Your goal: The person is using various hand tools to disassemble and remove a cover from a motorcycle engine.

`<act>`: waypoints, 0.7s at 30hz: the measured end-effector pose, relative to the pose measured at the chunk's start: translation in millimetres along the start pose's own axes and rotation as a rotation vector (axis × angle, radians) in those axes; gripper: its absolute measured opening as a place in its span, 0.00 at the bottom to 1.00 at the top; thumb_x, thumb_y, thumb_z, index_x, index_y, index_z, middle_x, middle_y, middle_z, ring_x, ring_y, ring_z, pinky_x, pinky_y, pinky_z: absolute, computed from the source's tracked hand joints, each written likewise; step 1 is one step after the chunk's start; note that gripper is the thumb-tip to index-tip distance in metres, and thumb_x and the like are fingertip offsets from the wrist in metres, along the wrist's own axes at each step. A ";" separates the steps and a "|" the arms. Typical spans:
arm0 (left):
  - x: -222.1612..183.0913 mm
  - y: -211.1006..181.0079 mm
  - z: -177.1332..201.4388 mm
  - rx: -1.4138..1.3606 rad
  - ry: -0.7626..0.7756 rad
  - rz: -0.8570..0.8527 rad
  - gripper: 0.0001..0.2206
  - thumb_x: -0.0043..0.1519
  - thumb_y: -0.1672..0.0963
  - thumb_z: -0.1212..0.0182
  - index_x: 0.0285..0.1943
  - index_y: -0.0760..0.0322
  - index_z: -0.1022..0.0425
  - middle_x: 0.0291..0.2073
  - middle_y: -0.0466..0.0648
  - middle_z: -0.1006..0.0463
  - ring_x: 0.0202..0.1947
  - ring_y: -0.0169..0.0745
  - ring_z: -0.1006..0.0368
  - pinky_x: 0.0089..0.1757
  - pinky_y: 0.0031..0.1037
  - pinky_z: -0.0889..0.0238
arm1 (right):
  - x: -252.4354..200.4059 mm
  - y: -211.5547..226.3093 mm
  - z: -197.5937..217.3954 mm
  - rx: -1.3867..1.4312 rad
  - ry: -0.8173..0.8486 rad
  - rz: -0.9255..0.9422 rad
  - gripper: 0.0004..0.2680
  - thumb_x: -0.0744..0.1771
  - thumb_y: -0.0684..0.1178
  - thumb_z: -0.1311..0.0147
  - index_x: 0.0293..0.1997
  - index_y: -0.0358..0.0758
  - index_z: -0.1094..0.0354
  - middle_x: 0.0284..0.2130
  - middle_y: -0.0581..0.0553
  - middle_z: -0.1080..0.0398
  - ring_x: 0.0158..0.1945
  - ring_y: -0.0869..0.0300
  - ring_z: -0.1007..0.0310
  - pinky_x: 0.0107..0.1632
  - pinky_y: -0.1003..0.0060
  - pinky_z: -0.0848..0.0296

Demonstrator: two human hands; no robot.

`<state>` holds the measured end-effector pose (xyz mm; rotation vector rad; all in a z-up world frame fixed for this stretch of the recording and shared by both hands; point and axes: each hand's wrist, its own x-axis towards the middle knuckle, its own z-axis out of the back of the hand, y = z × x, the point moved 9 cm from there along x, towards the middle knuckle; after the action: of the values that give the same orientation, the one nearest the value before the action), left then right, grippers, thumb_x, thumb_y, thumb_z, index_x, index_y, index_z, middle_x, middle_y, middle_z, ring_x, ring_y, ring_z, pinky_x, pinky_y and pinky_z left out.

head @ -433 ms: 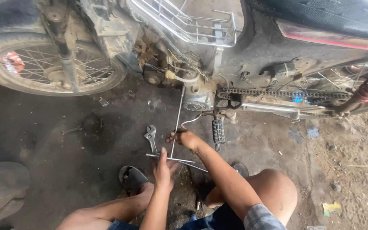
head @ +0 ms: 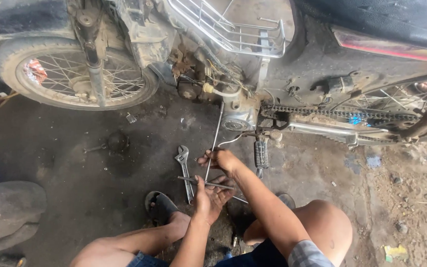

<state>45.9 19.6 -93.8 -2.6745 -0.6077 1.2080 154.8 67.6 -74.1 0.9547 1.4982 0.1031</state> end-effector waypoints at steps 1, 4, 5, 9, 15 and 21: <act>-10.8 -4.4 2.5 0.110 -0.079 0.024 0.41 0.63 0.35 0.66 0.54 0.75 0.25 0.45 0.69 0.20 0.45 0.66 0.24 0.53 0.53 0.32 | 33.2 -9.9 2.2 0.078 0.071 0.108 0.10 0.73 0.50 0.60 0.48 0.37 0.33 0.43 0.40 0.21 0.53 0.48 0.22 0.52 0.48 0.21; -15.0 -42.6 61.6 0.696 -0.421 -0.304 0.31 0.63 0.41 0.55 0.63 0.67 0.32 0.55 0.64 0.25 0.52 0.64 0.28 0.54 0.48 0.35 | 64.3 -19.0 10.0 0.159 0.171 0.204 0.09 0.72 0.49 0.54 0.44 0.33 0.34 0.40 0.32 0.21 0.43 0.44 0.20 0.52 0.52 0.21; -29.3 -75.0 74.6 1.162 -0.687 -0.675 0.28 0.62 0.45 0.44 0.67 0.59 0.38 0.65 0.58 0.29 0.62 0.63 0.31 0.59 0.45 0.40 | 65.3 -22.2 8.2 0.167 0.207 0.181 0.09 0.73 0.50 0.56 0.45 0.35 0.35 0.40 0.32 0.22 0.42 0.42 0.20 0.50 0.49 0.21; -21.6 -73.9 36.1 1.817 -0.696 -0.901 0.44 0.58 0.41 0.40 0.77 0.68 0.49 0.56 0.65 0.33 0.53 0.71 0.32 0.50 0.51 0.36 | 55.9 -18.3 4.4 0.171 0.197 0.180 0.08 0.72 0.50 0.55 0.44 0.36 0.35 0.41 0.33 0.22 0.43 0.42 0.20 0.52 0.45 0.22; -6.5 7.0 -7.0 0.001 0.173 0.023 0.34 0.70 0.37 0.68 0.40 0.65 0.25 0.11 0.42 0.44 0.15 0.40 0.40 0.34 0.37 0.41 | 59.0 -18.8 -6.2 0.325 0.214 0.197 0.06 0.72 0.45 0.54 0.42 0.32 0.39 0.37 0.29 0.23 0.35 0.41 0.21 0.39 0.50 0.20; -57.8 -77.6 32.2 1.233 -0.430 -1.072 0.08 0.62 0.55 0.38 0.46 0.60 0.25 0.37 0.50 0.18 0.38 0.48 0.22 0.42 0.34 0.30 | 72.5 -29.3 3.0 0.251 0.160 0.221 0.07 0.71 0.50 0.50 0.44 0.38 0.40 0.34 0.34 0.22 0.31 0.44 0.20 0.32 0.55 0.22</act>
<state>-35.9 64.8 -53.0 -0.8492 -0.7860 1.1474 153.2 90.8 -148.8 1.3403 1.5714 0.1566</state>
